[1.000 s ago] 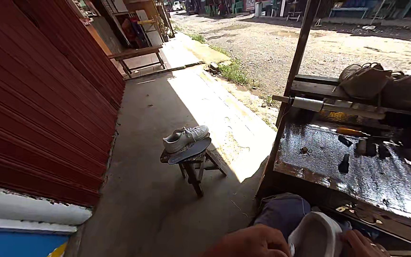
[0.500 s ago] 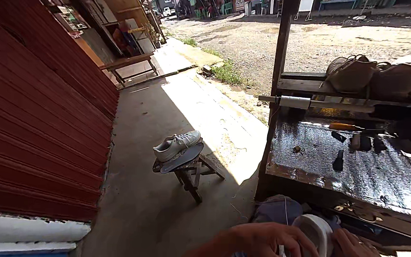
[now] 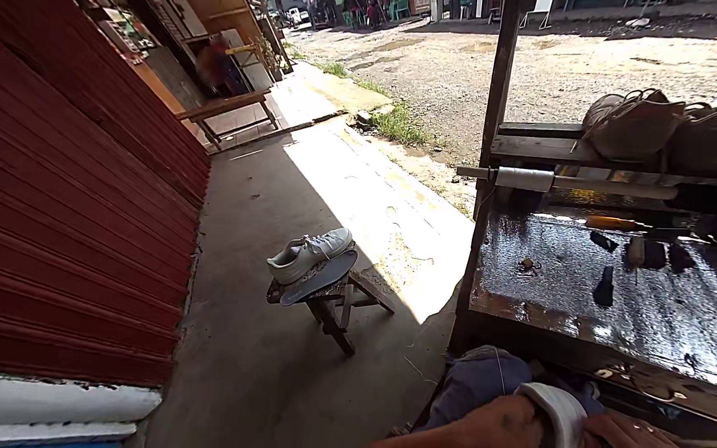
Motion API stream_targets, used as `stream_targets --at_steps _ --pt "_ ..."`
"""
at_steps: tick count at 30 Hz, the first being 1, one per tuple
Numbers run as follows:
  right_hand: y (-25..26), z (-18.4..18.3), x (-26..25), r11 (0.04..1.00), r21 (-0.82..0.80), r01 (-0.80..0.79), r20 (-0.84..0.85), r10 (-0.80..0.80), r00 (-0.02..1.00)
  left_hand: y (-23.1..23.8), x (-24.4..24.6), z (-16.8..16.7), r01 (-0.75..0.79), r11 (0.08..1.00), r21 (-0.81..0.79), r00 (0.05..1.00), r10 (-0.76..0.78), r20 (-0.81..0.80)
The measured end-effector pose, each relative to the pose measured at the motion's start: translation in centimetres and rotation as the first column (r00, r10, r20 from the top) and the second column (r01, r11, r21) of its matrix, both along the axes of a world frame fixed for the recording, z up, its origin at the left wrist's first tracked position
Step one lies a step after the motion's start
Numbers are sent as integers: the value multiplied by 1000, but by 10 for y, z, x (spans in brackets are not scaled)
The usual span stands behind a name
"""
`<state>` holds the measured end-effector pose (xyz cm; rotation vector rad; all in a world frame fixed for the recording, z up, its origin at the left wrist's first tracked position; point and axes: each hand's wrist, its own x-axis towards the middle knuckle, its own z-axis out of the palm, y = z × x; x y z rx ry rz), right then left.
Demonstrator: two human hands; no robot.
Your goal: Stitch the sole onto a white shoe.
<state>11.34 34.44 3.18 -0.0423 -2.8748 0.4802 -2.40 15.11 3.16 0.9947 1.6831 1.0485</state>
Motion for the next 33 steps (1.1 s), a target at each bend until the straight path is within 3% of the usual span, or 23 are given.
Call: stream_targets --at_steps 3,6,12,16,18,21,24,29,33 --pt "5 -3 -3 999 18 -50 -16 51 999 3 0 -4 -19 998 57 985 9 172" --pt "6 -7 0 999 -2 -53 -16 53 998 5 -2 -8 40 997 69 975 -54 216" --pt "0 -10 11 990 -137 -10 20 13 1000 9 -1 -4 123 992 41 992 -124 13" --pt "7 -2 17 968 -248 -19 153 59 986 -1 1 -2 121 992 -22 991 -122 -56" --pt "12 -3 10 975 -219 -32 155 67 986 -11 1 0 59 998 -4 993 -59 -105" --pt "14 -17 6 997 -66 -40 -11 39 999 -18 11 -1 34 999 11 963 -30 -267" --pt "13 -9 5 997 -68 -41 9 42 999 -15 14 -2 35 999 -17 934 -38 -355" --pt "21 -15 16 993 -1 120 -11 -120 993 -11 22 -14 -19 998 62 917 42 -397" --pt "27 -23 27 969 -24 245 -3 -245 970 -12 26 -24 -95 968 231 880 191 -436"
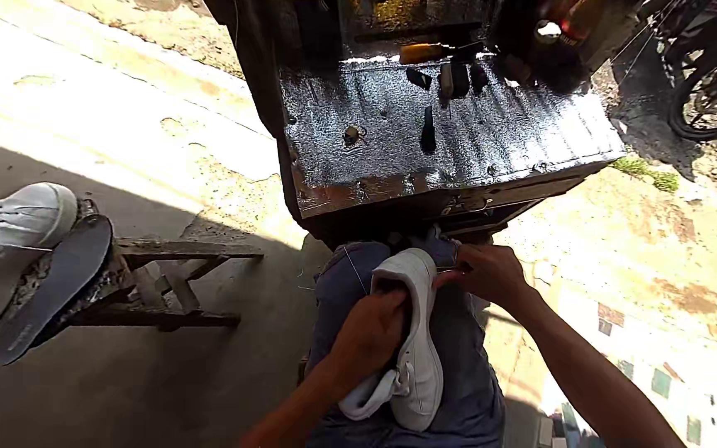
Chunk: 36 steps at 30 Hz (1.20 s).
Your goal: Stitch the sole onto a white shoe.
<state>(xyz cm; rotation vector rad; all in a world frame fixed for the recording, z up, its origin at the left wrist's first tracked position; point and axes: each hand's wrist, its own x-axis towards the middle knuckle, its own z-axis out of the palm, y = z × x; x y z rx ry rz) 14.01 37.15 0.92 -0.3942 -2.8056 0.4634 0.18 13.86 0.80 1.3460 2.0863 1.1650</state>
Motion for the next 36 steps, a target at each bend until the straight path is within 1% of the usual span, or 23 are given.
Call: stream_targets --at_steps 3,5,6,7,8,10,12,13,15,16,18,19,20,21,23,24,25,27,29,31,32,34,36 --pt "19 -6 23 989 -61 136 100 -129 987 -5 -1 -3 -52 990 129 998 47 39" --pt "35 -18 50 951 -97 293 210 -268 940 -7 -1 -3 -57 987 148 996 45 81" --pt "42 -26 64 923 -117 366 259 -327 909 -7 -1 -3 -54 991 125 996 45 76" --pt "44 -34 77 900 -150 409 302 -352 886 -7 1 -2 -48 996 72 998 45 42" --pt "39 -42 87 892 -201 405 324 -330 887 -7 2 0 -38 999 -8 999 38 -28" --pt "16 -52 95 889 -351 294 288 -196 937 -6 5 7 15 985 -170 974 -53 -220" --pt "-13 -57 100 846 -497 193 205 -101 973 -5 8 22 49 936 -347 909 -186 -372" --pt "-23 -58 102 816 -557 154 157 -79 984 -5 10 27 43 913 -405 867 -235 -439" --pt "-32 -59 108 736 -670 92 81 -51 995 -8 13 32 23 884 -466 805 -293 -516" --pt "-35 -59 110 694 -718 50 32 -38 999 -10 14 34 22 875 -484 791 -311 -527" --pt "-40 -54 106 626 -776 -74 -120 -31 992 -11 15 35 28 873 -487 785 -321 -529" --pt "-45 -48 99 614 -778 -130 -197 -43 979 -12 15 35 33 874 -485 790 -320 -523" --pt "-50 -40 91 635 -759 -146 -242 -67 968 -12 15 34 36 873 -486 793 -321 -517" --pt "-55 -32 81 689 -718 -101 -249 -118 961 -11 15 33 38 874 -484 797 -318 -513" --pt "-67 -20 59 809 -576 115 -177 -261 949 -11 16 30 41 883 -467 808 -304 -505" --pt "-71 -18 48 843 -497 206 -122 -302 945 -11 17 30 41 883 -467 809 -304 -504" --pt "-75 -16 37 868 -423 260 -72 -319 945 -10 17 30 39 885 -464 807 -302 -507" --pt "-80 -12 19 907 -297 298 -15 -316 949 -10 17 31 33 876 -481 807 -308 -505" --pt "-82 -7 7 926 -229 299 21 -303 953 -9 16 30 32 877 -480 810 -304 -501" --pt "-79 -4 4 924 -246 294 60 -289 956 -10 15 31 41 873 -485 816 -310 -489" --pt "-75 -2 4 911 -289 293 70 -285 956 -10 14 31 46 872 -488 817 -314 -484" --pt "-65 2 8 838 -449 311 81 -309 948 -10 13 30 53 882 -469 823 -304 -480" --pt "-55 6 9 759 -550 349 38 -395 918 -13 12 26 48 902 -429 823 -279 -495"
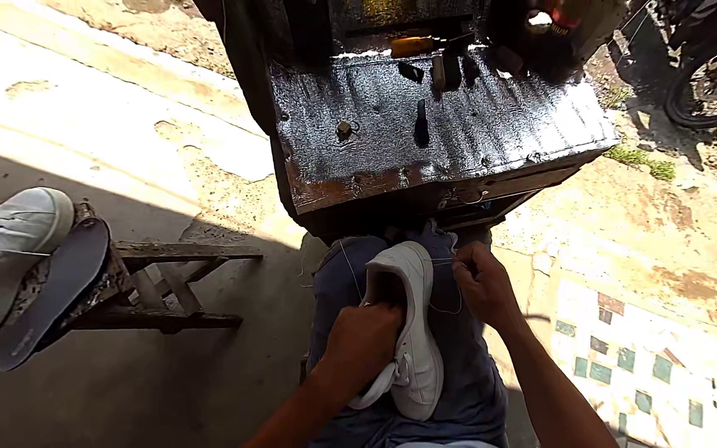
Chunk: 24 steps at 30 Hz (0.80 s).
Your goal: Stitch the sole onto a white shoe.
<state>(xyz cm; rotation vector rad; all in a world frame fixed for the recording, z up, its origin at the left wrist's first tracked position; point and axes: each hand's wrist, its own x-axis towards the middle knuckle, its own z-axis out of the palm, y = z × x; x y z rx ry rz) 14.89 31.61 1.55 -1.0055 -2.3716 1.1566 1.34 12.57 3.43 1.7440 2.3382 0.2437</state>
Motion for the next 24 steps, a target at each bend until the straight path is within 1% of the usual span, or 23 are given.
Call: stream_targets --at_steps 2,3,4,5,6,7,8,9,10,11,12,13,14,15,16,17,18,19,20,21,22,23,24 --pt "0 -2 -3 994 -74 79 -48 -83 995 -2 0 -2 -2 1000 17 1000 2 -12" --pt "-2 -1 -5 984 -161 82 -88 -97 991 -2 1 -3 -5 1000 22 1000 5 -18" --pt "-4 1 -6 955 -291 50 -174 -104 979 -2 1 -4 -7 999 36 999 8 -31" --pt "-4 6 -3 896 -442 -32 -294 -111 949 -2 0 -5 -12 999 48 999 14 -40" --pt "-3 10 3 807 -576 -128 -407 -148 902 -3 0 -5 -16 998 66 999 19 -44" --pt "0 13 12 716 -667 -206 -485 -207 849 -6 -1 -8 -18 995 96 998 23 -56" --pt "7 15 23 666 -697 -265 -538 -243 807 -10 -4 -10 -21 992 125 998 29 -61" --pt "17 14 35 673 -682 -288 -567 -238 788 -15 -7 -12 -26 987 159 997 36 -65" --pt "28 11 44 743 -621 -251 -559 -195 806 -19 -10 -15 -34 981 193 996 49 -71" --pt "36 9 50 846 -512 -146 -482 -142 864 -22 -13 -16 -39 975 218 996 56 -72" --pt "39 6 49 940 -341 -21 -331 -99 938 -22 -14 -17 -40 971 236 995 59 -75" --pt "36 3 43 985 -159 63 -134 -85 987 -21 -16 -19 -36 971 237 995 57 -82" --pt "30 1 32 996 -33 85 43 -84 996 -19 -16 -20 -30 973 231 994 54 -98" --pt "23 -2 20 998 16 60 155 -62 986 -15 -15 -21 -27 974 225 992 54 -118" --pt "16 -5 8 1000 2 8 204 -9 979 -12 -14 -22 -28 975 220 990 57 -131" --pt "13 -9 0 997 -53 -63 180 72 981 -11 -14 -23 -32 975 219 989 62 -132" --pt "14 -15 -1 983 -106 -149 87 159 983 -13 -14 -24 -36 974 225 991 64 -118" --pt "20 -20 5 958 -165 -234 -42 230 972 -18 -16 -24 -44 972 230 994 67 -90" --pt "31 -26 18 925 -218 -311 -167 279 946 -27 -20 -23 -63 970 233 995 78 -56" --pt "44 -33 37 906 -258 -335 -217 283 934 -41 -27 -19 -98 969 228 994 106 -23" --pt "60 -44 63 912 -281 -298 -183 254 950 -58 -38 -15 -137 967 216 990 140 -2" --pt "76 -59 95 934 -287 -214 -78 200 977 -76 -50 -12 -183 963 196 983 185 8" --pt "91 -77 131 953 -283 -107 75 133 988 -95 -63 -11 -230 961 155 973 231 13"
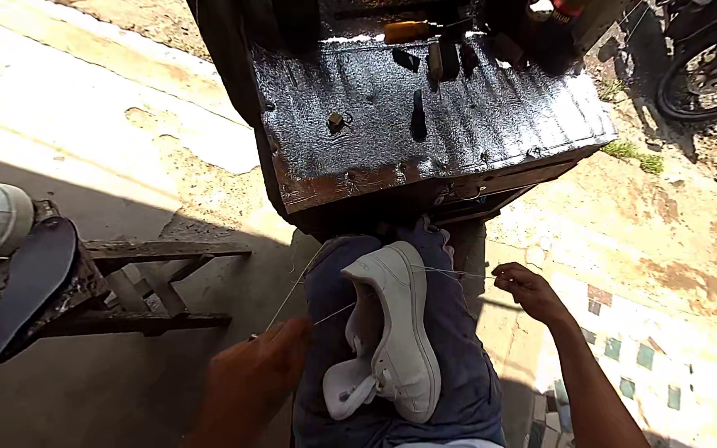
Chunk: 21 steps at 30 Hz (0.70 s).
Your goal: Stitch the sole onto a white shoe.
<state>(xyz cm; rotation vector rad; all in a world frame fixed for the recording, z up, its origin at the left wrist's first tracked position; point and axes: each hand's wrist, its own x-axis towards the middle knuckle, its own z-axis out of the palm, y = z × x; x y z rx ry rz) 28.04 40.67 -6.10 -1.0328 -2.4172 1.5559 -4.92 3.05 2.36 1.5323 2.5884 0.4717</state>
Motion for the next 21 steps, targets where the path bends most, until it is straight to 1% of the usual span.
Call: stream_targets --at_steps 1,2,3,4,5,6,7,8,9,10,11,12,13,14,15,16,17,18,19,20,21 --pt "11 -20 35 996 37 78 173 -83 981 -16 -12 -2 -37 998 -49 999 38 20" --pt "18 -38 63 987 89 135 355 -158 921 -28 -22 -8 -58 994 -90 997 63 49" --pt "21 -50 81 983 107 148 535 -182 825 -35 -28 -15 -55 993 -104 993 66 98" --pt "17 -60 88 981 115 154 627 -192 755 -38 -31 -20 -23 997 -68 983 35 178" --pt "10 -61 80 977 129 168 629 -212 748 -35 -31 -25 23 999 36 957 -33 288" --pt "-1 -52 62 973 141 182 577 -230 784 -30 -28 -27 68 977 201 884 -152 441" --pt "-17 -36 38 969 151 194 482 -243 842 -22 -24 -22 101 926 364 732 -317 603" --pt "-33 -19 10 966 147 211 333 -249 910 -10 -20 -14 120 857 501 539 -480 692" --pt "-48 -4 -19 969 93 231 118 -241 963 5 -17 -6 101 779 619 336 -612 715" --pt "-63 11 -47 979 -9 202 -95 -202 975 18 -14 0 45 708 704 160 -701 695" --pt "-76 26 -71 989 -84 121 -240 -138 961 28 -10 4 -17 668 744 39 -743 668" --pt "-84 40 -91 996 -82 29 -289 -51 956 37 -8 6 -47 667 743 4 -744 668" --pt "-86 52 -103 996 -10 -88 -240 83 967 43 -7 8 -49 698 715 78 -711 699" --pt "-85 60 -110 985 57 -165 -163 172 972 48 -5 10 -22 745 666 270 -637 722" --pt "-80 64 -112 977 78 -197 -118 205 972 53 -4 12 32 803 595 527 -520 672" --pt "-75 64 -111 980 58 -191 -149 197 969 57 -3 14 87 865 494 756 -380 532" --pt "-71 62 -108 987 -25 -159 -276 146 950 61 0 16 112 908 404 888 -274 370" --pt "-70 59 -106 971 -185 -149 -456 50 888 65 3 15 136 928 346 947 -225 231" --pt "-71 58 -104 904 -367 -221 -611 -55 790 69 6 13 164 937 308 971 -209 120" --pt "-74 60 -106 811 -487 -326 -702 -142 698 74 9 11 194 939 285 977 -210 27" --pt "-78 63 -109 745 -545 -386 -738 -208 642 78 12 10 219 939 264 976 -214 -46"
